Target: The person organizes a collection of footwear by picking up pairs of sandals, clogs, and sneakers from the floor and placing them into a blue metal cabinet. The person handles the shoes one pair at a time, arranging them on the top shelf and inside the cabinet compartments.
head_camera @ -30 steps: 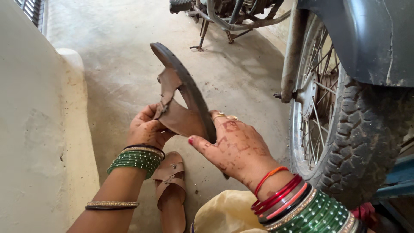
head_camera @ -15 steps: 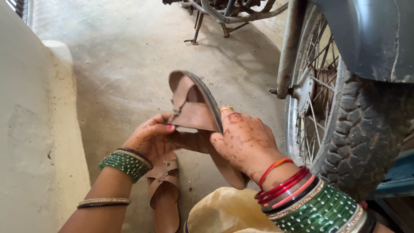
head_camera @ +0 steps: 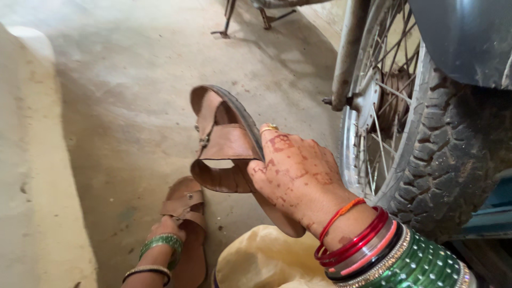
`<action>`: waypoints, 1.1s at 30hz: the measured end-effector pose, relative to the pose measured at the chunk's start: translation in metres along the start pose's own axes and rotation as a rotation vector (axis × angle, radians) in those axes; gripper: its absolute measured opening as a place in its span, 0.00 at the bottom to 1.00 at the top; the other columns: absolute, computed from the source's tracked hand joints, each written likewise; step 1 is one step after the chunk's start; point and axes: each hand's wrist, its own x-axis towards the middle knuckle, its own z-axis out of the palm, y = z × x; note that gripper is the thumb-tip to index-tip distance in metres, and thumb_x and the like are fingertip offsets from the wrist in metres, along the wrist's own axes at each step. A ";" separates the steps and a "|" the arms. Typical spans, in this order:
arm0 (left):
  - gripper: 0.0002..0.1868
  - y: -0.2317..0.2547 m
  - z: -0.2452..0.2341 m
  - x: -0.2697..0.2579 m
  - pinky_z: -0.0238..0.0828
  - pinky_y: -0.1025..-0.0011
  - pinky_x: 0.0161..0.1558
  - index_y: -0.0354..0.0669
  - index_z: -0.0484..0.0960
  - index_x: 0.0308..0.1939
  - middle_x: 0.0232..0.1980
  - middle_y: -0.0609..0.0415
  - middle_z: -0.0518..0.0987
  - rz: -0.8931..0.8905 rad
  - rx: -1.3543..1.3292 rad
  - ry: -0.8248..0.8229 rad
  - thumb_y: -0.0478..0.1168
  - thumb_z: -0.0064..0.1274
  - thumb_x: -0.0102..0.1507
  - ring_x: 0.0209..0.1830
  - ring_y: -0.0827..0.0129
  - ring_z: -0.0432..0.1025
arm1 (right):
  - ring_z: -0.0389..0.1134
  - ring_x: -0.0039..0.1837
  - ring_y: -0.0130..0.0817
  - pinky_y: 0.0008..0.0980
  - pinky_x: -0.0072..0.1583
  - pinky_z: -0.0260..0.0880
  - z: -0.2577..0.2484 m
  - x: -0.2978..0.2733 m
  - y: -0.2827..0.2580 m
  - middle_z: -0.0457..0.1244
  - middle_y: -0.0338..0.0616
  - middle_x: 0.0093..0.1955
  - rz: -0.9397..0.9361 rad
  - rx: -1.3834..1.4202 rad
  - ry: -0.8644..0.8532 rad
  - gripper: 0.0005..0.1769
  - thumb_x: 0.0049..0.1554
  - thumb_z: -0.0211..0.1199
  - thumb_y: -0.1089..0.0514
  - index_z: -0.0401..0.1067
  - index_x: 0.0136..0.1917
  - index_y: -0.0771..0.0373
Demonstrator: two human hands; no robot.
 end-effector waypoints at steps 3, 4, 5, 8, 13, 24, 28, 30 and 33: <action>0.43 -0.005 0.017 -0.004 0.70 0.53 0.66 0.55 0.55 0.78 0.64 0.33 0.76 -0.022 -0.006 -0.018 0.45 0.56 0.60 0.65 0.43 0.73 | 0.70 0.52 0.58 0.54 0.55 0.68 0.002 0.002 0.004 0.69 0.54 0.47 -0.016 0.006 0.011 0.19 0.52 0.58 0.46 0.67 0.52 0.59; 0.49 -0.006 0.021 -0.005 0.70 0.53 0.65 0.58 0.49 0.83 0.62 0.31 0.78 -0.013 -0.022 -0.018 0.42 0.55 0.60 0.64 0.43 0.74 | 0.70 0.51 0.59 0.55 0.55 0.68 0.004 0.001 0.005 0.69 0.54 0.47 -0.028 0.003 0.028 0.18 0.53 0.58 0.46 0.67 0.52 0.59; 0.47 -0.007 0.023 -0.003 0.71 0.52 0.65 0.60 0.51 0.82 0.62 0.31 0.78 -0.017 -0.029 -0.030 0.42 0.54 0.61 0.64 0.43 0.74 | 0.70 0.51 0.59 0.55 0.55 0.68 0.005 0.002 0.007 0.69 0.54 0.47 -0.042 0.002 0.047 0.18 0.53 0.58 0.46 0.67 0.51 0.59; 0.40 -0.015 0.010 0.002 0.73 0.53 0.65 0.60 0.60 0.76 0.63 0.34 0.79 0.005 -0.042 -0.046 0.42 0.56 0.60 0.65 0.44 0.75 | 0.70 0.51 0.58 0.54 0.55 0.68 0.005 0.003 0.006 0.69 0.53 0.46 -0.041 0.000 0.040 0.18 0.53 0.58 0.47 0.67 0.50 0.60; 0.44 0.004 -0.073 -0.048 0.68 0.56 0.69 0.56 0.68 0.70 0.73 0.39 0.64 0.035 0.053 -0.104 0.51 0.73 0.52 0.72 0.48 0.66 | 0.69 0.53 0.58 0.55 0.55 0.68 0.002 0.003 -0.002 0.69 0.53 0.49 -0.017 -0.002 0.005 0.20 0.52 0.59 0.46 0.67 0.54 0.57; 0.19 0.025 -0.102 -0.134 0.67 0.46 0.63 0.60 0.65 0.65 0.73 0.50 0.55 0.252 0.757 0.333 0.48 0.42 0.69 0.76 0.57 0.54 | 0.70 0.54 0.56 0.53 0.58 0.68 0.002 0.002 -0.024 0.69 0.51 0.50 -0.027 -0.024 -0.029 0.19 0.54 0.57 0.45 0.67 0.53 0.58; 0.21 0.026 -0.081 -0.133 0.75 0.61 0.60 0.55 0.66 0.68 0.70 0.50 0.67 0.274 0.487 0.270 0.43 0.45 0.71 0.65 0.57 0.71 | 0.70 0.54 0.56 0.53 0.58 0.67 0.003 0.002 -0.021 0.70 0.50 0.50 0.000 -0.032 -0.072 0.19 0.54 0.57 0.45 0.67 0.54 0.58; 0.24 0.018 -0.088 -0.129 0.74 0.62 0.62 0.54 0.67 0.67 0.68 0.52 0.68 0.300 0.421 0.270 0.46 0.52 0.66 0.66 0.60 0.72 | 0.70 0.54 0.56 0.53 0.58 0.68 0.003 0.003 -0.018 0.69 0.51 0.50 0.000 -0.044 -0.072 0.19 0.54 0.57 0.45 0.67 0.54 0.57; 0.40 0.002 -0.101 -0.127 0.72 0.64 0.63 0.55 0.62 0.70 0.69 0.52 0.66 0.364 0.317 0.254 0.50 0.63 0.57 0.66 0.60 0.71 | 0.70 0.55 0.56 0.53 0.58 0.68 0.003 0.003 -0.013 0.69 0.51 0.50 0.005 -0.060 -0.063 0.20 0.54 0.57 0.44 0.67 0.55 0.57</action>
